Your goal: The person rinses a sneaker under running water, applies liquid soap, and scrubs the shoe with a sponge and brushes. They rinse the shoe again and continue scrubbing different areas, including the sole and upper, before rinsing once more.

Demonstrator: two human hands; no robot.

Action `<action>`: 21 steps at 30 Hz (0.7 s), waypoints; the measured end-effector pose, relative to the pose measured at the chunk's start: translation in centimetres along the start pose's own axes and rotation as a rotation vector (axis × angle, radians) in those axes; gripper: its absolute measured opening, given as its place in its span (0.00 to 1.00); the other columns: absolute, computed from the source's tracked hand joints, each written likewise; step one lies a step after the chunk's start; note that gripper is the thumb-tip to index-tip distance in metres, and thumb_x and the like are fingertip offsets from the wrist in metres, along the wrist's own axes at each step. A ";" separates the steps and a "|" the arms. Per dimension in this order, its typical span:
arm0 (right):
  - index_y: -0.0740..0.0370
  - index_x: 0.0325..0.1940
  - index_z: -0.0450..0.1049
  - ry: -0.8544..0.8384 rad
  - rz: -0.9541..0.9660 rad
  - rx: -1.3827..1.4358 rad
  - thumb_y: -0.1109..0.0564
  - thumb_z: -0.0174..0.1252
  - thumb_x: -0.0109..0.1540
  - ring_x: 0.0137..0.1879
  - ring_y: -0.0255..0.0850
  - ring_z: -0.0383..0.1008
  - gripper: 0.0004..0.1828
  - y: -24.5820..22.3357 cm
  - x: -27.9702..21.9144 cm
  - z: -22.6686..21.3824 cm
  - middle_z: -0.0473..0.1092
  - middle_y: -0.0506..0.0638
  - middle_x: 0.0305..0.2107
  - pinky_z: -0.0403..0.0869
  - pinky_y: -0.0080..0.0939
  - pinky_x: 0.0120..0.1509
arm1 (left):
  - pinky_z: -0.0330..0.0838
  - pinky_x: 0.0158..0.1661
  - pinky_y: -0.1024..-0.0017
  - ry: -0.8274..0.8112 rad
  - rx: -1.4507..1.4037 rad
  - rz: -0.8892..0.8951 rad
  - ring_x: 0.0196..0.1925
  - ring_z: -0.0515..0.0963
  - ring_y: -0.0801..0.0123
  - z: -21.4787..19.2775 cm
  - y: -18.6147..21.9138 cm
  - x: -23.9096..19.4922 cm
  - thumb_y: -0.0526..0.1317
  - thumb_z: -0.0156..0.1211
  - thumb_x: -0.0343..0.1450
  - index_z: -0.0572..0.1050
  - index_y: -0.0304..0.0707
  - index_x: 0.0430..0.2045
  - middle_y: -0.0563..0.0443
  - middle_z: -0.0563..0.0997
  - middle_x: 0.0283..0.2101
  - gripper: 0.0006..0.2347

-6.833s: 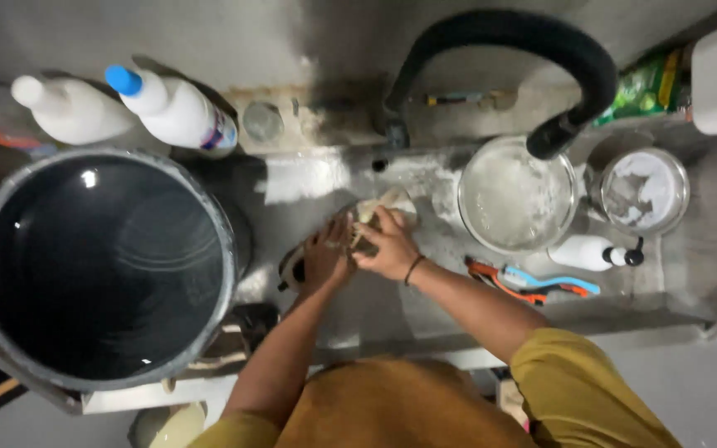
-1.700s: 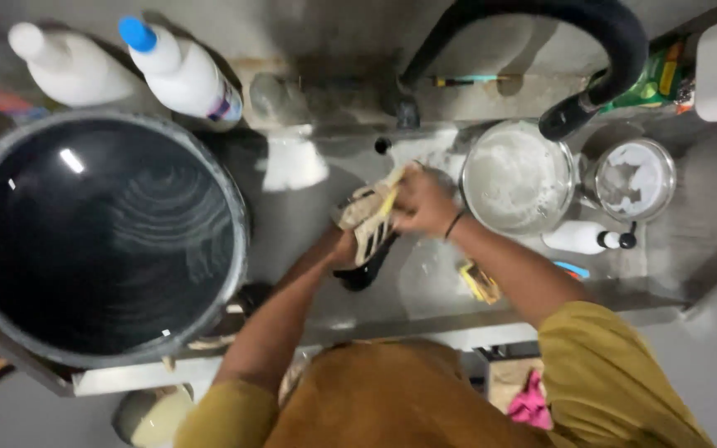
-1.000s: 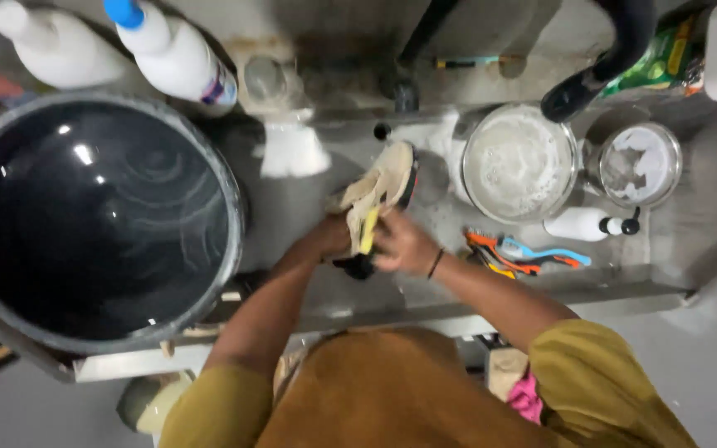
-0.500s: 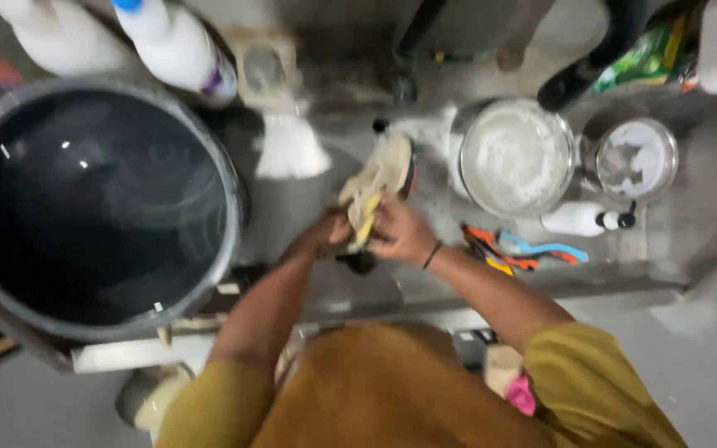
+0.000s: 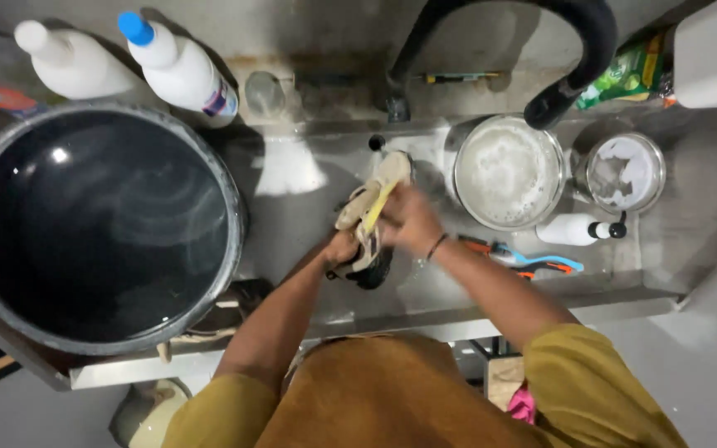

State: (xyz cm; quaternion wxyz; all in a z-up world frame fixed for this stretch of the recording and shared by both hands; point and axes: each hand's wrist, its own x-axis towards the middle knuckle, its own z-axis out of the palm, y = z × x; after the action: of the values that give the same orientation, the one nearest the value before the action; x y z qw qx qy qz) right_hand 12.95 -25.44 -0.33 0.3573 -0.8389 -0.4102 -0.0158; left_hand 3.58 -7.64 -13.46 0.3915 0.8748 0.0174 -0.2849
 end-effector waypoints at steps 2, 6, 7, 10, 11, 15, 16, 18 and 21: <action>0.54 0.57 0.79 0.225 0.144 -0.300 0.40 0.78 0.46 0.58 0.62 0.74 0.38 6.1 1.0 -2.0 0.64 0.69 0.62 0.74 0.53 0.64 | 0.50 0.74 0.58 0.036 0.022 0.175 0.71 0.66 0.48 -0.6 1.5 -1.9 0.53 0.30 0.79 0.64 0.30 0.66 0.34 0.71 0.66 0.28; 0.44 0.59 0.80 -0.092 0.083 0.049 0.37 0.75 0.47 0.68 0.65 0.67 0.36 -3.5 0.9 -2.4 0.62 0.68 0.66 0.68 0.58 0.72 | 0.55 0.70 0.57 0.106 0.077 0.293 0.65 0.71 0.47 1.9 0.8 -1.7 0.49 0.37 0.76 0.69 0.28 0.59 0.32 0.75 0.59 0.24; 0.50 0.54 0.80 -0.075 0.132 -0.092 0.35 0.72 0.49 0.60 0.65 0.71 0.33 -2.1 3.4 -4.7 0.66 0.68 0.57 0.72 0.58 0.64 | 0.59 0.68 0.57 0.165 0.126 0.381 0.60 0.75 0.45 1.7 0.4 -1.1 0.46 0.43 0.75 0.73 0.27 0.54 0.31 0.78 0.54 0.21; 0.57 0.60 0.72 -0.184 0.372 0.211 0.45 0.72 0.49 0.59 0.60 0.73 0.38 -5.4 4.6 -6.5 0.70 0.65 0.54 0.72 0.56 0.64 | 0.64 0.63 0.57 0.231 0.174 0.482 0.53 0.79 0.46 2.7 0.7 -1.2 0.44 0.48 0.73 0.78 0.27 0.45 0.32 0.82 0.46 0.17; 0.57 0.70 0.63 -0.282 0.544 0.661 0.56 0.75 0.45 0.66 0.56 0.70 0.50 -7.7 4.5 -6.1 0.70 0.62 0.61 0.68 0.55 0.71 | 0.65 0.61 0.57 0.249 0.196 0.499 0.50 0.79 0.47 2.7 0.8 -1.3 0.44 0.48 0.73 0.78 0.29 0.43 0.34 0.82 0.43 0.16; 0.39 0.54 0.79 -0.218 0.097 0.058 0.34 0.69 0.44 0.55 0.54 0.77 0.35 -0.8 4.2 -4.4 0.72 0.51 0.53 0.75 0.52 0.61 | 0.67 0.55 0.59 0.315 0.286 0.573 0.44 0.79 0.51 0.5 0.5 0.3 0.44 0.49 0.72 0.80 0.33 0.34 0.40 0.82 0.36 0.14; 0.48 0.58 0.77 -0.072 0.144 -0.053 0.37 0.68 0.51 0.54 0.62 0.74 0.34 0.4 4.9 -5.1 0.70 0.60 0.51 0.73 0.59 0.60 | 0.69 0.53 0.60 0.342 0.327 0.607 0.41 0.80 0.53 0.0 0.4 0.4 0.45 0.49 0.72 0.81 0.35 0.30 0.42 0.82 0.32 0.14; 0.57 0.62 0.74 0.058 0.190 -0.163 0.40 0.67 0.58 0.53 0.70 0.72 0.33 -1.0 2.6 -4.4 0.68 0.69 0.50 0.72 0.66 0.59 | 0.70 0.50 0.60 0.371 0.353 0.632 0.38 0.80 0.55 0.5 0.9 -0.2 0.45 0.49 0.71 0.82 0.38 0.26 0.45 0.82 0.28 0.14; 0.44 0.61 0.77 -0.094 -0.029 0.015 0.35 0.71 0.52 0.67 0.66 0.66 0.35 -2.6 0.8 -3.1 0.61 0.65 0.66 0.69 0.57 0.68 | 0.71 0.47 0.59 0.350 0.404 0.620 0.34 0.80 0.56 0.3 1.3 0.8 0.47 0.48 0.71 0.81 0.40 0.21 0.47 0.82 0.26 0.16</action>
State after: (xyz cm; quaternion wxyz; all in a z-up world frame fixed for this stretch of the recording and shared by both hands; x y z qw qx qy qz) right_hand 12.52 -25.73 3.80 0.3435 -0.8300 -0.4389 0.0217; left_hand 4.42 -8.91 -13.21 0.2702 0.9332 -0.2370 0.0020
